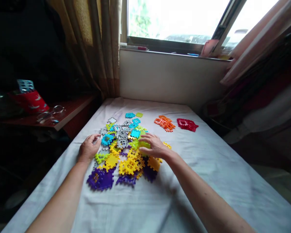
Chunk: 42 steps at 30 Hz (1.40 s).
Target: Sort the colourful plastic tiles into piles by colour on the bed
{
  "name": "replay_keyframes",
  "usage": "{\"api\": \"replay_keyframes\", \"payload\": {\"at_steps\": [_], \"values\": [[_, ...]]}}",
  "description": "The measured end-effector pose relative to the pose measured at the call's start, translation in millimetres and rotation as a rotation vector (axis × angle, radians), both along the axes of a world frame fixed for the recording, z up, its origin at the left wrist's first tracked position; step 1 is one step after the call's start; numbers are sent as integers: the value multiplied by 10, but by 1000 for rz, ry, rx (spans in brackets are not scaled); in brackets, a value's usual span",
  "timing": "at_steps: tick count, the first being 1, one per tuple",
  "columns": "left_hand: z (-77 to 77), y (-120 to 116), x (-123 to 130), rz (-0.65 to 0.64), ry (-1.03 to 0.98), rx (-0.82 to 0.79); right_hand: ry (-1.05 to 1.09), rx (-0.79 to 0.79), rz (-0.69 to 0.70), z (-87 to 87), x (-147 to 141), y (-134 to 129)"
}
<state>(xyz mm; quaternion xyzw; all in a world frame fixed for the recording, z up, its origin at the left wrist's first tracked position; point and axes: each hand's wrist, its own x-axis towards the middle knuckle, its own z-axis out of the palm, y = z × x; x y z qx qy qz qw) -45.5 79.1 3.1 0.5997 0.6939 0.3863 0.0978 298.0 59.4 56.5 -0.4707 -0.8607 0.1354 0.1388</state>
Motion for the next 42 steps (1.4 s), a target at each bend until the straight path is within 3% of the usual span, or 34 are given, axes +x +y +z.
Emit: {"api": "replay_keyframes", "payload": {"at_steps": [3,6,10,13,17,21,26,33,42], "values": [[66,-54,-22,-107,31,-82,111,84,-137,-194,187,-375],[118,-349,43,-278,182,-158,97,82,-186,-326,248,-742],[97,-994,423,-414,464,-238,68,76,-235,-447,144,-1065],[92,-1260,777,-446,565,-184,158,146,-256,-537,43,-1118],[135,-1146,980,-287,571,-52,323,240,-244,-636,52,-1060],[101,-1023,887,-210,518,149,409,269,-317,-652,178,-1047],[19,-1134,709,-175,431,364,280,274,-440,-588,195,-1114],[-73,-1076,396,-48,339,351,270,318,-476,-588,252,-1075],[-110,-1006,149,-26,195,330,399,310,-619,-766,1075,-1091]]}}
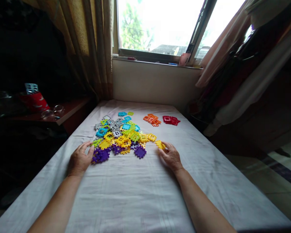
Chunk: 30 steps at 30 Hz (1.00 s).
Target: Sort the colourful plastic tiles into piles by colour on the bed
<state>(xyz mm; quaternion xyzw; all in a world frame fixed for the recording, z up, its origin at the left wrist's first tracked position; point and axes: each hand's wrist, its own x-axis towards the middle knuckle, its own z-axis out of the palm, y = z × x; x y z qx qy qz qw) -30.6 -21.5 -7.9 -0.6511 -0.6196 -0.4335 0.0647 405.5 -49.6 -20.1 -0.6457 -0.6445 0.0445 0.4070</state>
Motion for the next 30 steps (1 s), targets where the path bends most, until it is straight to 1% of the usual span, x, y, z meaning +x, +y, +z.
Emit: {"api": "replay_keyframes", "payload": {"at_steps": [2,4,9,11,13,16,19,22,24,26,28,30], "values": [[7,-6,17,-10,-13,-41,-8,-22,-39,15,28,-13],[20,-14,34,-12,-27,-88,-56,-60,-108,66,-5,-12],[56,-31,29,23,-94,-152,-213,-244,-323,263,-68,46],[62,-32,21,27,-115,-155,-245,-276,-359,329,-67,98],[66,-32,20,28,-124,-161,-261,-259,-331,377,-92,174],[77,-35,30,36,-129,-175,-300,-233,-229,419,-210,316],[93,-42,39,40,-130,-187,-341,-272,-156,422,-373,442],[102,-46,38,40,-128,-216,-336,-312,-134,388,-465,488],[98,-43,36,47,-130,-238,-302,-263,-148,355,-442,468],[87,-39,36,57,-139,-249,-256,-188,-189,326,-339,420],[74,-34,37,63,-152,-249,-201,-167,-283,309,-174,362],[62,-30,36,61,-164,-240,-157,-201,-394,304,5,304]]}}
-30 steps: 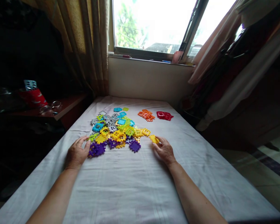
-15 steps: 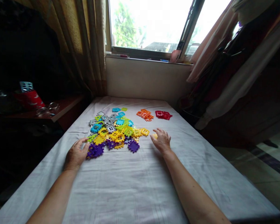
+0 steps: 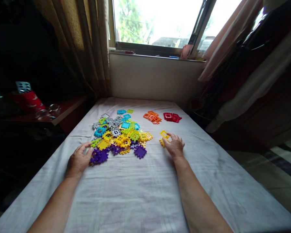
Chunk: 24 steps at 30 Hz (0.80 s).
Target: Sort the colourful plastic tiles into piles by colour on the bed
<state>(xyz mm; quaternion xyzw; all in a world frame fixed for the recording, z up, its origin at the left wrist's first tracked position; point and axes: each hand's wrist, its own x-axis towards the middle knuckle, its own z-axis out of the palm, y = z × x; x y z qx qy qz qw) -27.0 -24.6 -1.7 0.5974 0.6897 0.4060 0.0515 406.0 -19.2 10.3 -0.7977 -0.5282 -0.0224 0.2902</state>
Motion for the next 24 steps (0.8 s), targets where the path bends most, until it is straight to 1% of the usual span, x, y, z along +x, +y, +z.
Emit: {"api": "replay_keyframes", "payload": {"at_steps": [2,3,5,8,10,12,15,17,18,19,21,23,24], "values": [[-9,3,-3,-6,-8,11,26,-48,-79,0,133,-51],[-12,4,-6,-10,-10,17,30,-74,-88,0,167,-72],[-16,6,-11,-18,-13,29,16,-117,-49,2,165,-108],[-17,10,-16,-20,-14,37,-52,-155,56,7,52,-143],[-13,12,-17,-19,-12,35,-92,-165,83,11,-12,-155],[-7,11,-17,-13,-10,27,-110,-161,52,14,-23,-162],[-3,10,-13,-9,-4,17,-118,-105,-74,17,21,-157],[-5,10,-9,-15,-2,23,-120,-52,-92,26,15,-133],[-7,12,-7,-18,-2,27,-122,-35,-57,33,-15,-113],[-9,13,-5,-19,-2,30,-124,-27,6,42,-67,-87],[-13,16,-2,-19,2,29,-132,-33,163,62,-223,-21],[-12,16,-1,-19,8,29,-138,-71,284,82,-411,53],[-10,15,-1,-20,9,28,-136,-102,309,91,-501,86]]}}
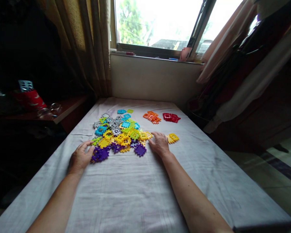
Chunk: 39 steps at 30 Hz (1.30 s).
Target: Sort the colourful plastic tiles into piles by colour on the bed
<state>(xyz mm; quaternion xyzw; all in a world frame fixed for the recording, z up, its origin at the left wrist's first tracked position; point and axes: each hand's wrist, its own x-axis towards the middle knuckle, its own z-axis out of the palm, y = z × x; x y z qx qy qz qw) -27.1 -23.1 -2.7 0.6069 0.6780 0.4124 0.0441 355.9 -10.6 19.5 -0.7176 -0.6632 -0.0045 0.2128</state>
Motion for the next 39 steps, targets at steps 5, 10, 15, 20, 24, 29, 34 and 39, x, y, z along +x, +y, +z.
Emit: {"api": "replay_keyframes", "payload": {"at_steps": [5,10,15,20,24,29,34,39], "values": [[20,-8,-2,-10,-4,-22,16,-103,-60,31,-233,52],[20,-5,-6,-4,-14,-47,-20,41,-98,57,-97,-55],[-10,6,-14,4,-27,-37,1,75,-332,68,267,-114],[-29,11,-23,-5,-34,-13,34,82,-498,26,536,-147],[-25,13,-20,19,-34,-40,50,155,-448,-8,448,-140],[-4,5,-7,20,-39,-48,51,120,-97,-32,-25,-94],[19,-2,1,10,-42,-59,62,2,-37,-17,-359,-35],[29,-4,-1,7,-25,-70,74,-76,-29,-18,-400,-12]]}}
